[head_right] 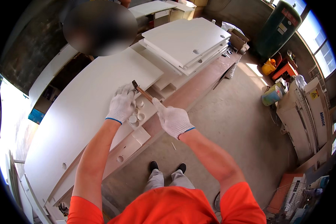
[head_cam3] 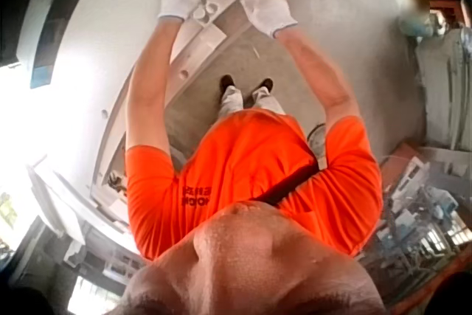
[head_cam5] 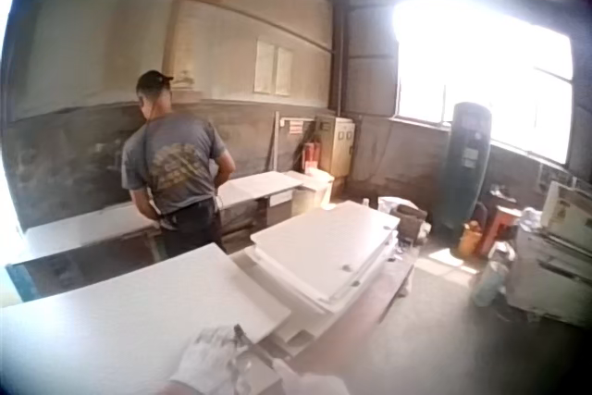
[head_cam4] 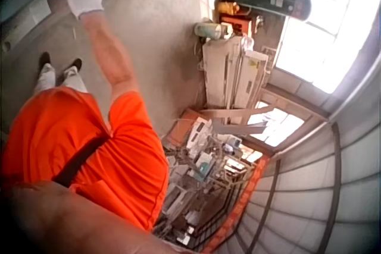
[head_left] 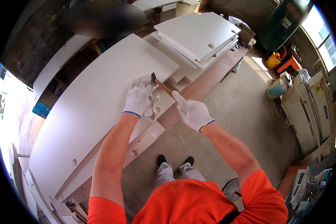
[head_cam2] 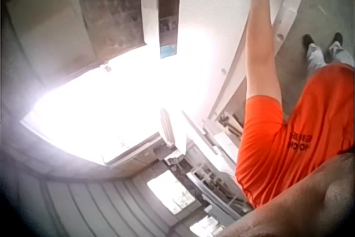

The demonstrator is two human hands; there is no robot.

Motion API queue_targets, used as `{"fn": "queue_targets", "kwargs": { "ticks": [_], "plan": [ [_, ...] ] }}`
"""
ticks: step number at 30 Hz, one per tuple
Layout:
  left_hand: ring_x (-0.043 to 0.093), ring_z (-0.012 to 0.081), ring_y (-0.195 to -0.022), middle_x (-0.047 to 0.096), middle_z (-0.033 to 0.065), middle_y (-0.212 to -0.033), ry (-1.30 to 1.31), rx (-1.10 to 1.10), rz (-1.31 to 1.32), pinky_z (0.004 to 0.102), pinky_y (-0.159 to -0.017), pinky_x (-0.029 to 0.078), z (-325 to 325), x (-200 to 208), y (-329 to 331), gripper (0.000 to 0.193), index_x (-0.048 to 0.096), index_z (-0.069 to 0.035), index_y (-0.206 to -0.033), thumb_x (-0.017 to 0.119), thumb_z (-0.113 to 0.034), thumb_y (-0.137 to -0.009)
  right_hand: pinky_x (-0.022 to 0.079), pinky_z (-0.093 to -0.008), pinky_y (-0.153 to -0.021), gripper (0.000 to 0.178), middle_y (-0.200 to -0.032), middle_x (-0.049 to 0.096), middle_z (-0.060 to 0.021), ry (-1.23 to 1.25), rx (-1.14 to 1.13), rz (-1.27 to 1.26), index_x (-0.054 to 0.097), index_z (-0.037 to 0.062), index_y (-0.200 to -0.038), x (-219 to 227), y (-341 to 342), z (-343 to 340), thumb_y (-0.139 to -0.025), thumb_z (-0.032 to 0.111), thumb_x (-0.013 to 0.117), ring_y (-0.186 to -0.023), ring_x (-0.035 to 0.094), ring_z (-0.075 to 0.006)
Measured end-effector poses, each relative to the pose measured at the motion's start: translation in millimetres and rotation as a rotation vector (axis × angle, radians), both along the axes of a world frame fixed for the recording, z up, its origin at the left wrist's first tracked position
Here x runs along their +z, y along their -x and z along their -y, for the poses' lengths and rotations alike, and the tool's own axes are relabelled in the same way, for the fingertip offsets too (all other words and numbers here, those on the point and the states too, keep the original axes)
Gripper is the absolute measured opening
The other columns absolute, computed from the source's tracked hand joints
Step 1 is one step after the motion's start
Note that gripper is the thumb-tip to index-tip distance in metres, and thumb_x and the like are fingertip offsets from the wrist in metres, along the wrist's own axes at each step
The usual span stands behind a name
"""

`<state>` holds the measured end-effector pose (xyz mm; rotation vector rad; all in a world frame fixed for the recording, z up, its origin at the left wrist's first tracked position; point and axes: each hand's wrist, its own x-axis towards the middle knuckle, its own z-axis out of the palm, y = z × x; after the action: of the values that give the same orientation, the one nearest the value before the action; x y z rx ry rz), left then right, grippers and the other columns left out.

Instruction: The person inserts wooden dowels into pre-drilled holes on white cabinet panels and hammers them in place. They also apply adhesive from a caulking gun into the holes before inserting the dowels. The person works on a large workbench in a workshop environment.

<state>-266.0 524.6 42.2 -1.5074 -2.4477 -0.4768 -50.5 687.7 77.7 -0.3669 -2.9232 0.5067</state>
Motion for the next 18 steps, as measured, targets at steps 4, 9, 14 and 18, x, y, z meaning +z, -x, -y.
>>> {"fn": "queue_targets", "kwargs": {
  "ticks": [4,9,14,18],
  "plan": [
    [0.05,0.0391,-0.143,0.056,0.0168,-0.15,-0.032,-0.005,0.028,0.0513,-0.12,0.045,-0.2,2.8,0.9,0.04,0.068,-0.003,-0.122,0.068,-0.007,-0.082,0.056,-0.0526,-0.064,0.058,-0.078,0.067,-0.0193,0.01,0.005,-0.026,0.043,0.018,-0.163,-3.4,-4.5,-4.5,-0.107,0.022,0.057,-0.068,0.068,-0.0404],
    [0.054,0.0389,-0.138,0.059,0.0161,-0.147,-0.04,0.007,-0.037,0.0518,-0.122,0.042,-0.9,-1.3,1.2,0.033,0.071,-0.005,-0.118,0.066,-0.008,-0.085,0.056,-0.0527,-0.066,0.058,-0.079,0.068,-0.0187,0.032,0.02,-0.042,0.044,0.0184,-0.163,1.1,-4.4,-7.6,-0.107,0.022,0.057,-0.069,0.069,-0.0405],
    [0.05,0.0401,-0.143,0.055,0.0171,-0.15,-0.01,0.027,0.016,0.0523,-0.121,0.043,-4.6,1.0,3.5,0.042,0.068,-0.002,-0.123,0.067,-0.007,-0.081,0.056,-0.0523,-0.067,0.056,-0.086,0.072,-0.0189,0.086,0.03,0.02,0.045,0.0173,-0.161,11.7,-2.6,-14.4,-0.107,0.022,0.058,-0.072,0.07,-0.0406],
    [0.052,0.0402,-0.143,0.058,0.0182,-0.149,0.022,0.035,0.064,0.0502,-0.121,0.043,-6.6,10.8,-2.9,0.045,0.066,0.0,-0.129,0.066,-0.009,-0.085,0.057,-0.0504,-0.067,0.053,-0.087,0.073,-0.0191,0.16,0.026,-0.145,0.05,0.0148,-0.157,-7.3,-15.9,-21.3,-0.106,0.022,0.061,-0.075,0.071,-0.0398]
  ]
}}
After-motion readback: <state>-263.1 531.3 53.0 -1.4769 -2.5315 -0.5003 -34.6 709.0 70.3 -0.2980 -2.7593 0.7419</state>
